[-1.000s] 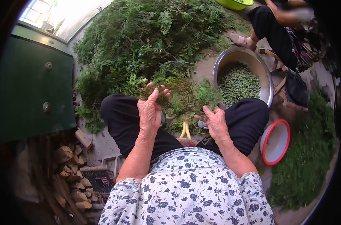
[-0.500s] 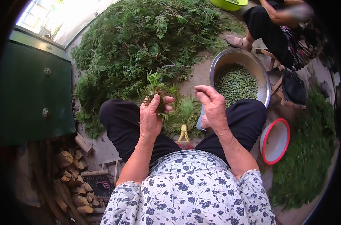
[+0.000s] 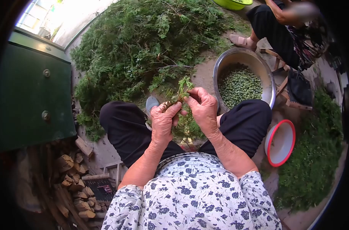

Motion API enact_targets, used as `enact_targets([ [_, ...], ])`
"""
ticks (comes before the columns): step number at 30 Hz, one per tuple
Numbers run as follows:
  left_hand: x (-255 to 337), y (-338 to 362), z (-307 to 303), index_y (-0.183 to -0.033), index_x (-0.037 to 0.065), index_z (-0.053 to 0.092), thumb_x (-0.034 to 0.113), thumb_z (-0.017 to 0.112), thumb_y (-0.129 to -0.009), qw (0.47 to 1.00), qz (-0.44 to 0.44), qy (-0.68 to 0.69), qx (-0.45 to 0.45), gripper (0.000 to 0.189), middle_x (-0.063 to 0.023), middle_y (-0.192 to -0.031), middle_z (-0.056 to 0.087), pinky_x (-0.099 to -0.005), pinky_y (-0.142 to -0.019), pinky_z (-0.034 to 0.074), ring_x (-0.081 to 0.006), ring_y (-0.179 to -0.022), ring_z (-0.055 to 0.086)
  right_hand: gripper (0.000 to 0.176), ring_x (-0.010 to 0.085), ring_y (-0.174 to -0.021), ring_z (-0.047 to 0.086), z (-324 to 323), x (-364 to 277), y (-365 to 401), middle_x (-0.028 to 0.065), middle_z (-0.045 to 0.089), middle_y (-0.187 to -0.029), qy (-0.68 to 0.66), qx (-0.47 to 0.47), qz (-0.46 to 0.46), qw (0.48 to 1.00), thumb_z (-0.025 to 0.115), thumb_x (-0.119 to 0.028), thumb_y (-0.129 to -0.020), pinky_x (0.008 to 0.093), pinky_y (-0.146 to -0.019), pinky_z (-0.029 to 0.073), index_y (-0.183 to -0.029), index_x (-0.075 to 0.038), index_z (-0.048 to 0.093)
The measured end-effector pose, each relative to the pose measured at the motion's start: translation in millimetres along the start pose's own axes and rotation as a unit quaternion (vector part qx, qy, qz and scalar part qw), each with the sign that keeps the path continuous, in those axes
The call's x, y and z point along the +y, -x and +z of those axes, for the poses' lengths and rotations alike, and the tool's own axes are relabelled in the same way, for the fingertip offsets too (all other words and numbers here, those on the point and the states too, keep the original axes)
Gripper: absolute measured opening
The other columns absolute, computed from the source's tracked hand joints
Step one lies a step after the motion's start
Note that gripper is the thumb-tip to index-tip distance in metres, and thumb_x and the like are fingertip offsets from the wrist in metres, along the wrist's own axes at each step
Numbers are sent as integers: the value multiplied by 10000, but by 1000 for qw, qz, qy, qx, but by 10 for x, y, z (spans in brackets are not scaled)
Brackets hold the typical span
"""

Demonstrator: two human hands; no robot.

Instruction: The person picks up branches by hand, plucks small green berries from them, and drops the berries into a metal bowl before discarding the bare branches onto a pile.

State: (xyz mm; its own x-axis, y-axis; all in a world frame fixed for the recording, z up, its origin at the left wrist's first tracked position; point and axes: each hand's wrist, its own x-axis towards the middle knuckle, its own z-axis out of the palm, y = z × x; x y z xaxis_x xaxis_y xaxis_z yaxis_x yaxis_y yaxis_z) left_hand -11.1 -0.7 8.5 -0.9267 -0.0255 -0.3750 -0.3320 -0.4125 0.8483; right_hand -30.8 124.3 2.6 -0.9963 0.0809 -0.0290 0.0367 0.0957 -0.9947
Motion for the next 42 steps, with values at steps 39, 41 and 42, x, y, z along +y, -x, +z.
enact_targets([
  [39,81,-186,-188,-882,65,590,140,602,-862,992,-3,112,59,78,-41,-683,611,-195,-450,359,-74,-479,459,207,145,-773,574,-961,320,-466,96,565,-882,-345,-18,154,926,527,-8,-842,235,-650,476,-1048,11,529],
  [41,146,-270,-283,-887,79,558,159,581,-878,979,-17,190,75,83,-41,-707,587,-223,-468,381,-96,-516,475,332,199,-920,573,-1301,562,-598,151,571,-1007,-231,79,98,965,532,12,-806,285,-796,465,-1135,48,501],
  [42,136,-316,-350,-909,82,555,179,572,-885,970,-29,224,89,102,-34,-711,580,-232,-483,386,-96,-516,468,404,219,-988,559,-1423,604,-644,175,570,-1062,-115,159,65,978,540,8,-792,304,-867,440,-1187,66,478],
])
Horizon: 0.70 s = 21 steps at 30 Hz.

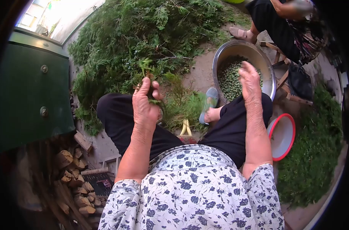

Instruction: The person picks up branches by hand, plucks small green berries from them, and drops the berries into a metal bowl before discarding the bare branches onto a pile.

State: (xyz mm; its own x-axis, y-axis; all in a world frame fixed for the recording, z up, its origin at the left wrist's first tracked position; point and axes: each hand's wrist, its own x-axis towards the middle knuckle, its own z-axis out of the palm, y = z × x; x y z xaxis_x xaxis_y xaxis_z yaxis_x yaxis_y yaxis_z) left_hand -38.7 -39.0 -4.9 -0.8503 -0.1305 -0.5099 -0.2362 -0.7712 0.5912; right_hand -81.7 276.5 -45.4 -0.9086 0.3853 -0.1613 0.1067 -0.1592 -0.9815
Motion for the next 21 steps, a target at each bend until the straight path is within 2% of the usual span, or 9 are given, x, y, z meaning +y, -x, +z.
enact_targets([
  [2,62,-78,-20,-952,84,552,219,562,-893,998,-8,69,5,148,-24,-738,570,-247,-528,389,-99,-543,461,505,239,-1094,506,-252,-2,-154,203,538,-1157,199,63,-102,973,558,-13,-777,325,-951,373,-1257,74,426],
  [6,102,-303,-138,-996,84,546,252,539,-904,990,6,137,-24,191,-12,-772,552,-258,-565,381,-105,-587,455,276,130,-821,569,5,-250,203,90,602,-923,42,65,-132,988,540,-35,-834,243,-743,456,-1099,41,548],
  [8,133,-391,-144,-1033,67,540,241,512,-908,970,1,228,-78,216,-2,-796,529,-265,-595,365,-110,-617,441,166,85,-661,544,347,-386,652,36,583,-782,-7,40,-77,996,525,-49,-864,206,-625,454,-1004,25,577],
  [10,168,-403,-97,-1037,87,544,269,474,-932,965,3,248,-90,222,-13,-802,527,-269,-589,375,-120,-620,458,168,98,-617,553,509,-249,972,28,579,-734,32,-46,-39,998,538,-64,-868,210,-589,460,-1011,20,569],
  [12,186,-437,-68,-1047,74,541,271,444,-937,951,24,290,-110,247,-7,-799,526,-278,-624,368,-124,-625,449,242,112,-698,576,666,17,1159,42,594,-804,47,-154,98,982,572,-136,-875,226,-631,470,-1054,25,544],
  [16,170,-416,-46,-1051,69,544,270,416,-947,938,29,312,-147,259,-12,-793,521,-286,-635,369,-129,-630,448,353,156,-950,583,1026,337,1373,65,596,-1027,-145,-285,368,873,590,-236,-877,303,-778,478,-1145,-22,504],
  [17,167,-388,-26,-1047,63,549,254,433,-941,937,28,319,-141,247,-14,-777,513,-287,-636,368,-131,-630,445,353,156,-950,583,1086,364,1382,65,596,-1027,-145,-287,363,875,590,-236,-877,303,-778,478,-1145,-22,504],
  [19,182,-332,-30,-1040,68,550,249,450,-936,933,27,319,-166,231,-16,-759,506,-287,-631,369,-133,-625,439,321,150,-941,574,1162,380,1370,49,588,-1015,-231,-355,370,827,578,-207,-884,314,-788,484,-1141,-30,503],
  [21,211,-300,-51,-1037,56,560,232,507,-908,931,45,282,-226,225,-23,-793,543,-296,-666,388,-142,-652,475,293,144,-929,569,1163,309,1337,37,583,-1002,-200,-335,339,856,571,-188,-886,318,-791,487,-1128,-36,509],
])
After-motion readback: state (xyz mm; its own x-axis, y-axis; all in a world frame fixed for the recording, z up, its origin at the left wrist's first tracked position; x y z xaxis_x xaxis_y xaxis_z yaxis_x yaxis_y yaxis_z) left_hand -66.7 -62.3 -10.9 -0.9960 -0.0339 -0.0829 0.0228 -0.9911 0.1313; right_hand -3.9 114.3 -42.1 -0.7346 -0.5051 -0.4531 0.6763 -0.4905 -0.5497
